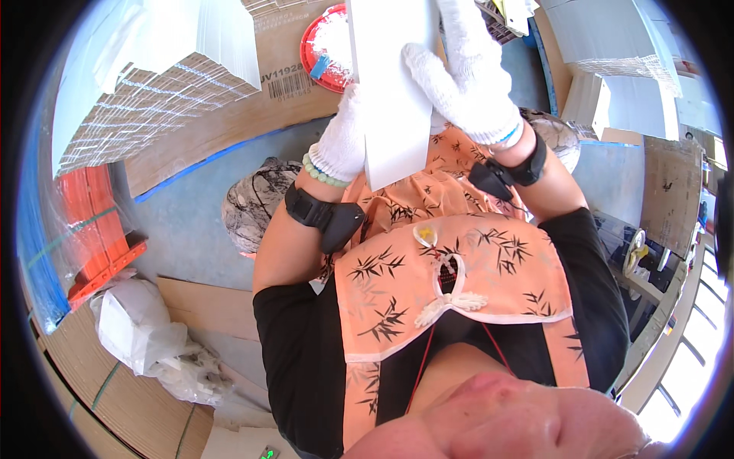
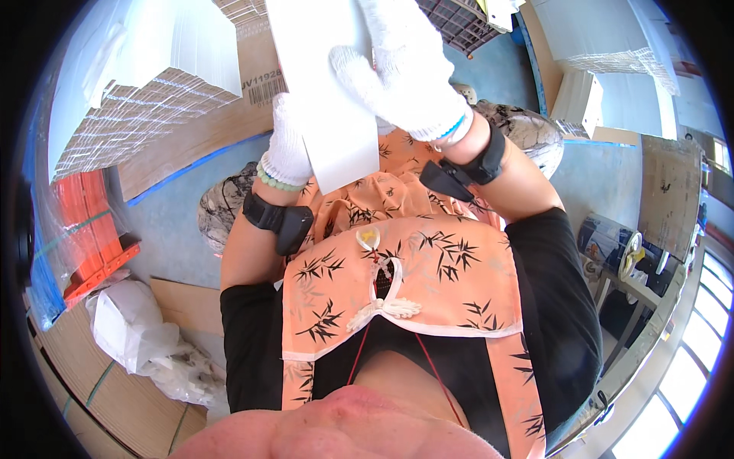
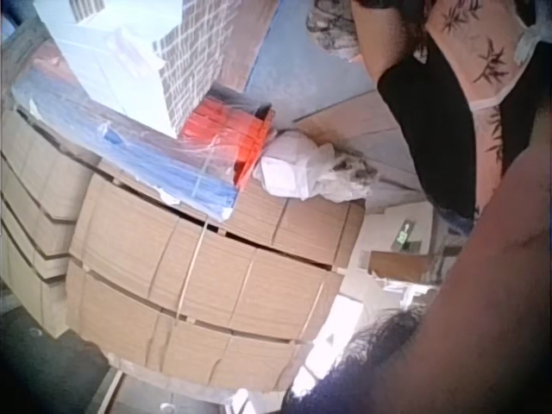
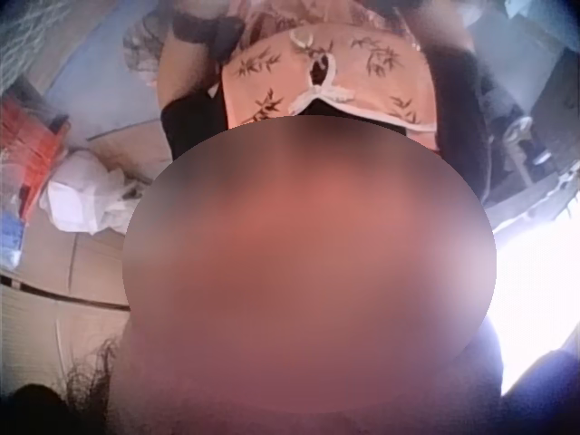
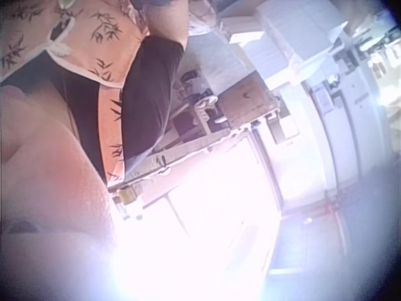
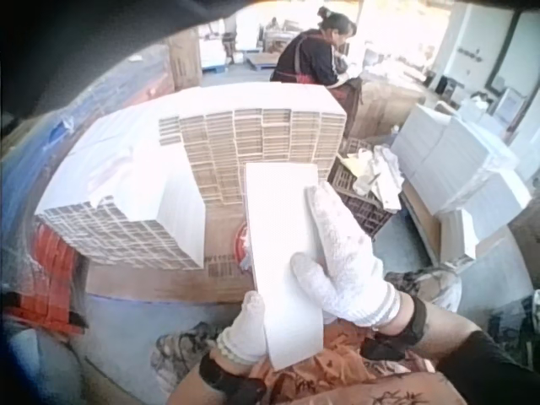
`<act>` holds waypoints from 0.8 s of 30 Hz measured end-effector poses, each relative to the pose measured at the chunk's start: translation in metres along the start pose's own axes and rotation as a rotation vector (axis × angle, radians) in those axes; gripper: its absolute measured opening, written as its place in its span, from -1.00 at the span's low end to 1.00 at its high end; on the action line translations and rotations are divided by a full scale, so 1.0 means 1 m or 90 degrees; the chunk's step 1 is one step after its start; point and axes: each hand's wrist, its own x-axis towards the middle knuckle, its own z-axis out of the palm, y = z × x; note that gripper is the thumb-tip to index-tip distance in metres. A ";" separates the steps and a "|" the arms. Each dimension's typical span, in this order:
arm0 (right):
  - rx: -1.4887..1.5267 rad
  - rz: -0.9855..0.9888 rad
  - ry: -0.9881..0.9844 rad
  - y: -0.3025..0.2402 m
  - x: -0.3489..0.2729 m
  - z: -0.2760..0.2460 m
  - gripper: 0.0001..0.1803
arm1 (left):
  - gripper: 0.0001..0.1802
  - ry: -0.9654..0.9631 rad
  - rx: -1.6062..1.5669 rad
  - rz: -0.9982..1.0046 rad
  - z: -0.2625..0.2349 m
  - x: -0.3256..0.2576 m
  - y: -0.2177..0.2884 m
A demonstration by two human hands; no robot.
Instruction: The person is applying a white filler or glue to the edges and pre-drilled holes of white wooden boards using a small blue scraper and then wiping the excess off with a cloth.
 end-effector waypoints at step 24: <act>0.606 0.317 0.112 -0.007 0.024 -0.008 -0.27 | -0.41 -0.058 0.020 -0.083 0.009 -0.007 0.002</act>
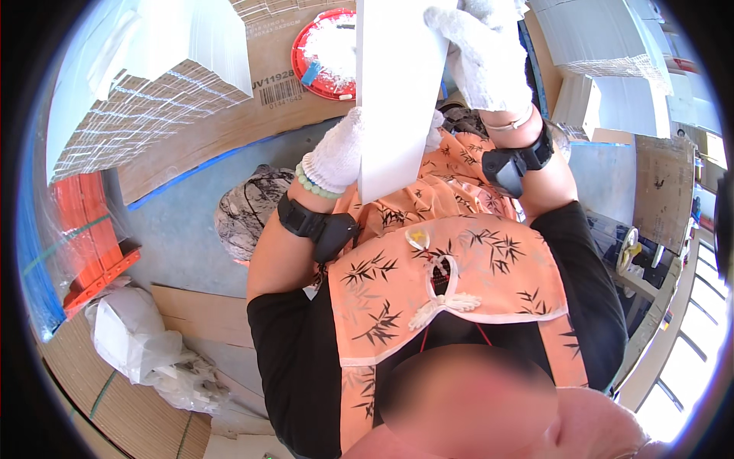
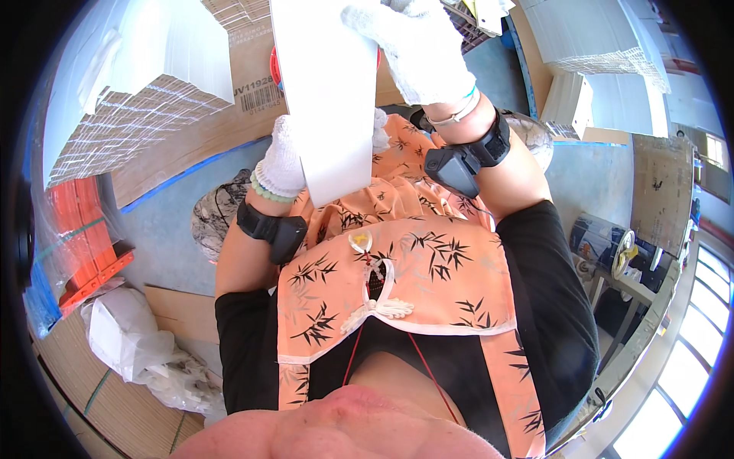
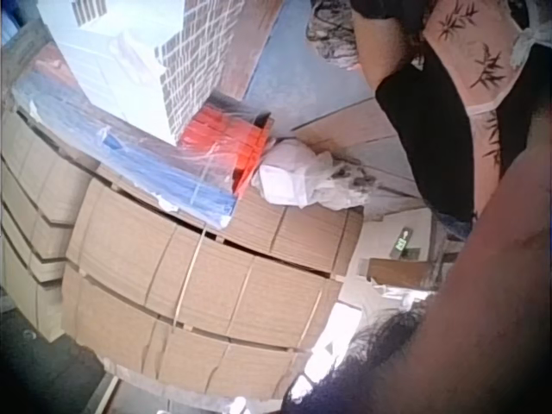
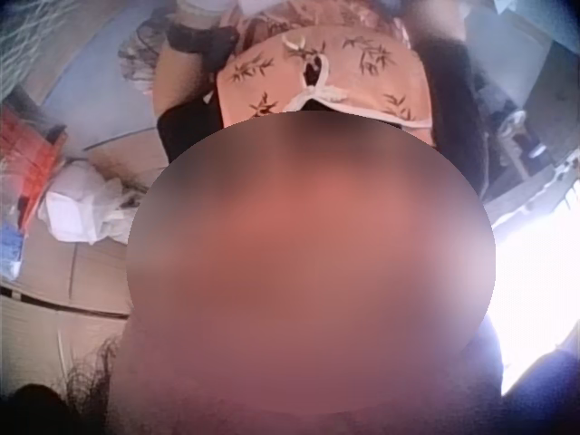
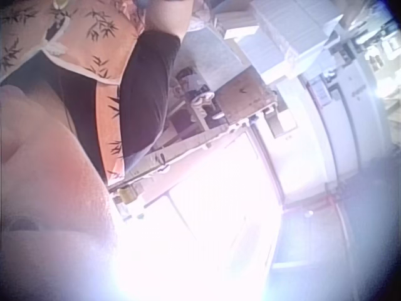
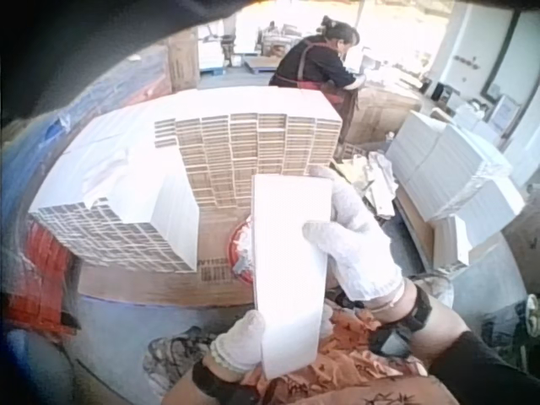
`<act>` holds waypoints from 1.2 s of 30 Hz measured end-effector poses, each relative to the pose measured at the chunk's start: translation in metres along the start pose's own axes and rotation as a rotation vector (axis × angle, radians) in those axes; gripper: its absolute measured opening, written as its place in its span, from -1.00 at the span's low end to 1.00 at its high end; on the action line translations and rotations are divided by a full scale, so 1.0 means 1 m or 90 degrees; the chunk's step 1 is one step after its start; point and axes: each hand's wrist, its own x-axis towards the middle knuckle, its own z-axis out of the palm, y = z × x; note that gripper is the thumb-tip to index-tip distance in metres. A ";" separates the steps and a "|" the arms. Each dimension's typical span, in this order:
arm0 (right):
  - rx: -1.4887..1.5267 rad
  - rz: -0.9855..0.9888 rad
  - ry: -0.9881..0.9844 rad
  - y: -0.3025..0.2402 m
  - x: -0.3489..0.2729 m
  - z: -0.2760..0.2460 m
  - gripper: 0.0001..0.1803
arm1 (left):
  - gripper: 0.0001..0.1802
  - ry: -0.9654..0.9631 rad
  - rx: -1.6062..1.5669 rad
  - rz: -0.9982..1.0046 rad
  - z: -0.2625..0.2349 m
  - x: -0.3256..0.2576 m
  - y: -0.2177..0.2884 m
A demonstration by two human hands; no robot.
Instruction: The person is applying a white filler or glue to the edges and pre-drilled holes of white wooden boards using a small blue scraper and then wiping the excess off with a cloth.
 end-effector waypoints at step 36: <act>-0.424 0.219 -0.326 0.064 -0.029 0.001 -0.64 | 0.09 0.114 0.000 0.502 -0.020 -0.018 0.086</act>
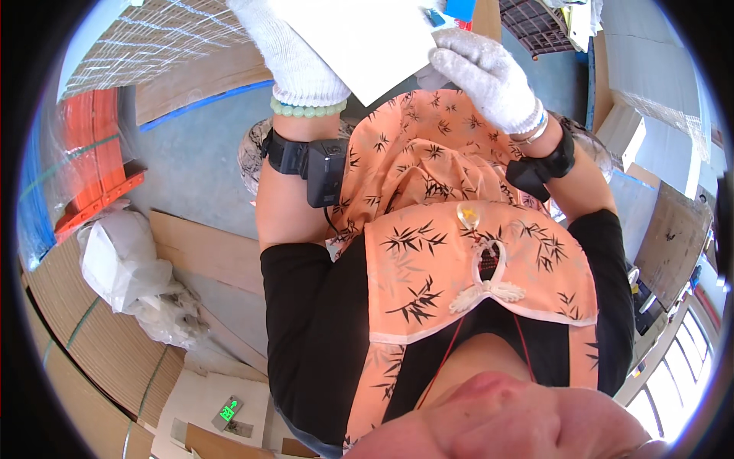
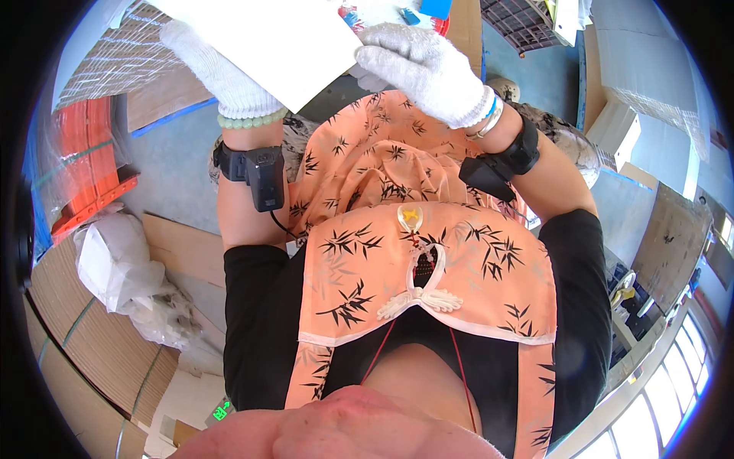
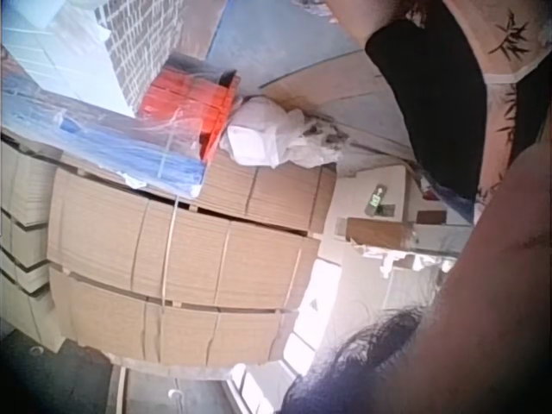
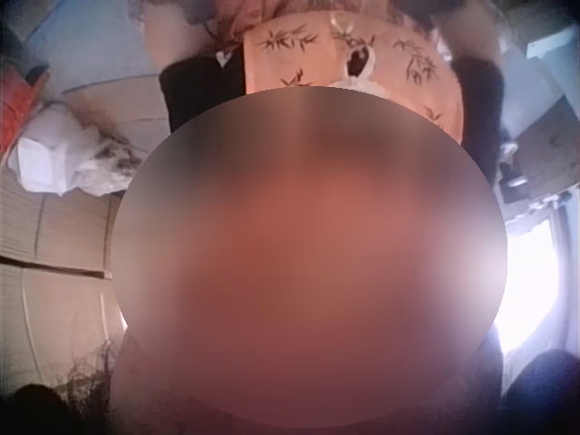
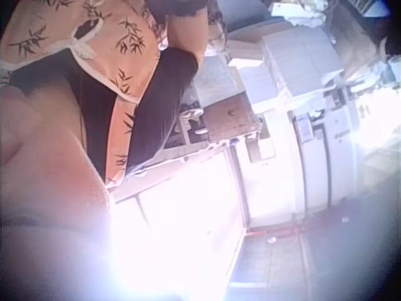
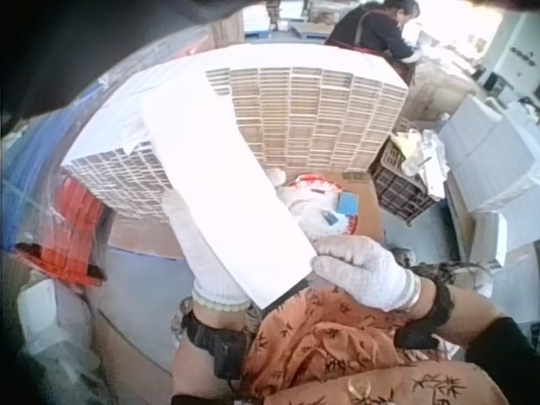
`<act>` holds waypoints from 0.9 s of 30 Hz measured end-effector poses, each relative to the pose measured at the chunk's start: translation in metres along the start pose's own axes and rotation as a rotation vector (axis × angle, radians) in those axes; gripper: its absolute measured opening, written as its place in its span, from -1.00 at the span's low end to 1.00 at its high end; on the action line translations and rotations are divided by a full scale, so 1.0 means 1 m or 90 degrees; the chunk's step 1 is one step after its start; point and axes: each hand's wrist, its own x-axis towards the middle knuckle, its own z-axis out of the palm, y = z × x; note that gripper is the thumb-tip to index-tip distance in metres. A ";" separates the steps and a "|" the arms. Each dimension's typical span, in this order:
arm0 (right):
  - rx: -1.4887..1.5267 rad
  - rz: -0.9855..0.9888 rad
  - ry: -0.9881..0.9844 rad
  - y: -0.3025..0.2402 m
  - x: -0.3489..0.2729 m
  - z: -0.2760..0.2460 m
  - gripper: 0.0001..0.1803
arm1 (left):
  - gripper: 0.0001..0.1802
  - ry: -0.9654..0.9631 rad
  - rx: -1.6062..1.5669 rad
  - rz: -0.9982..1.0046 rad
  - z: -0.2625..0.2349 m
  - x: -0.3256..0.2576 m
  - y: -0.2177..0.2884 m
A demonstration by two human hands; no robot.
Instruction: The person is applying a white filler or glue to the edges and pre-drilled holes of white wooden boards using a small blue scraper and then wiping the excess off with a cloth.
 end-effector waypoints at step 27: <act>-0.660 0.210 0.300 0.237 0.060 -0.037 -0.44 | -0.32 0.023 0.075 0.195 0.028 -0.013 0.032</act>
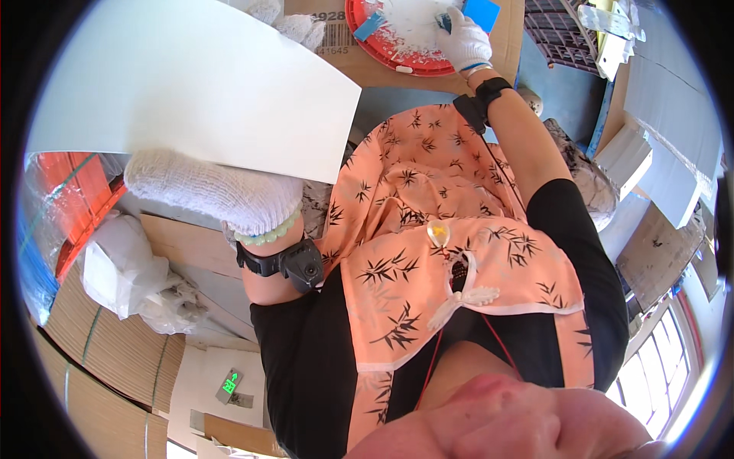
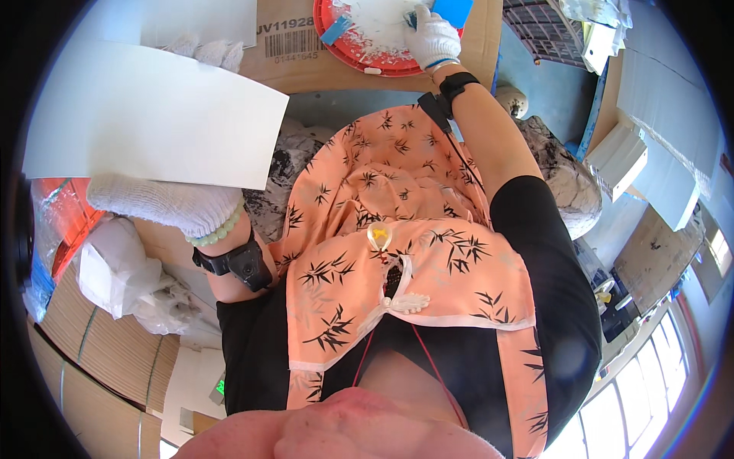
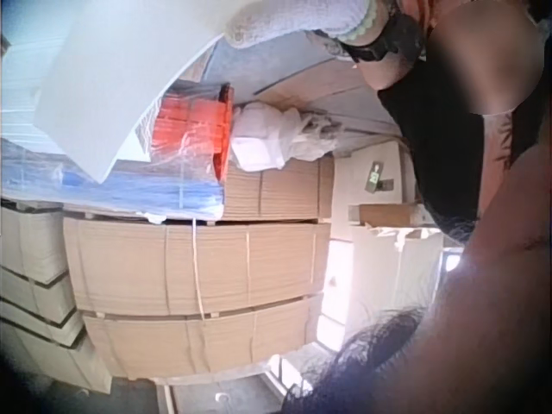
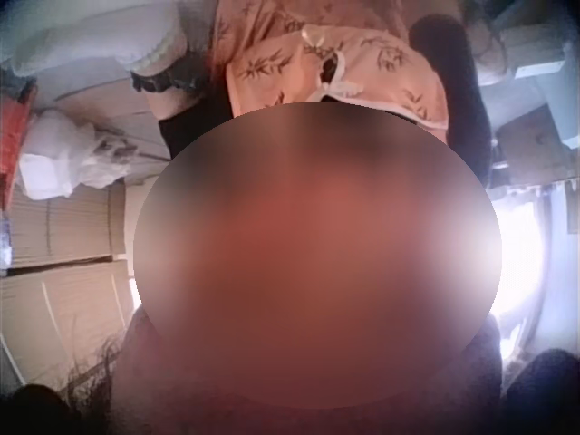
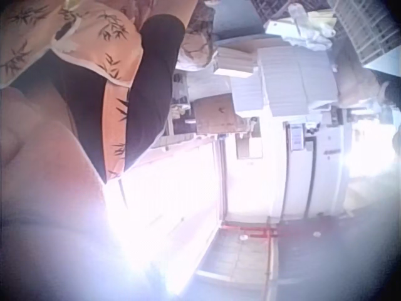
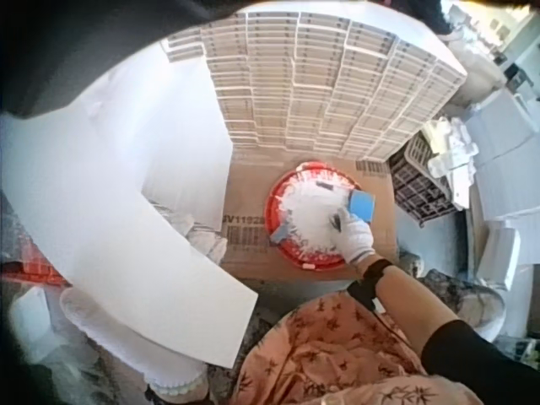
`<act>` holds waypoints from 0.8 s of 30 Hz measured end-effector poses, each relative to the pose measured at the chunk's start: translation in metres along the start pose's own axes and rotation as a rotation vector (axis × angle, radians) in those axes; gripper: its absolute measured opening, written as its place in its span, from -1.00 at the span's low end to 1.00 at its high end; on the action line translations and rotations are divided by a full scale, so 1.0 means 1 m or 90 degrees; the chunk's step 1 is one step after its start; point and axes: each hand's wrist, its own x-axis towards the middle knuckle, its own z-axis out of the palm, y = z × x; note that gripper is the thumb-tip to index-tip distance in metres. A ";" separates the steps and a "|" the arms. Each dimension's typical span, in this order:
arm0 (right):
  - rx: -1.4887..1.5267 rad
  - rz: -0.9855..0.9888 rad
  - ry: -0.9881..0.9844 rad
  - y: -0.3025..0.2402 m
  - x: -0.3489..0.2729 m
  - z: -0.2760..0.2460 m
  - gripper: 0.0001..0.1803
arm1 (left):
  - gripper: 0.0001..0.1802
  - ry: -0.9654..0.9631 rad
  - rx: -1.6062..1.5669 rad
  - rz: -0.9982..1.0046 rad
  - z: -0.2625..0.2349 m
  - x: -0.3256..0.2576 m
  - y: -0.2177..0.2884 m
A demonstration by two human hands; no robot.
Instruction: The person is applying a white filler or glue to the edges and pre-drilled holes of white wooden boards using a small blue scraper and then wiping the excess off with a cloth.
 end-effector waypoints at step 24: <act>1.267 0.154 -0.442 -0.077 -0.041 -0.182 -0.51 | -0.03 0.071 -0.157 -0.091 -0.012 0.000 0.003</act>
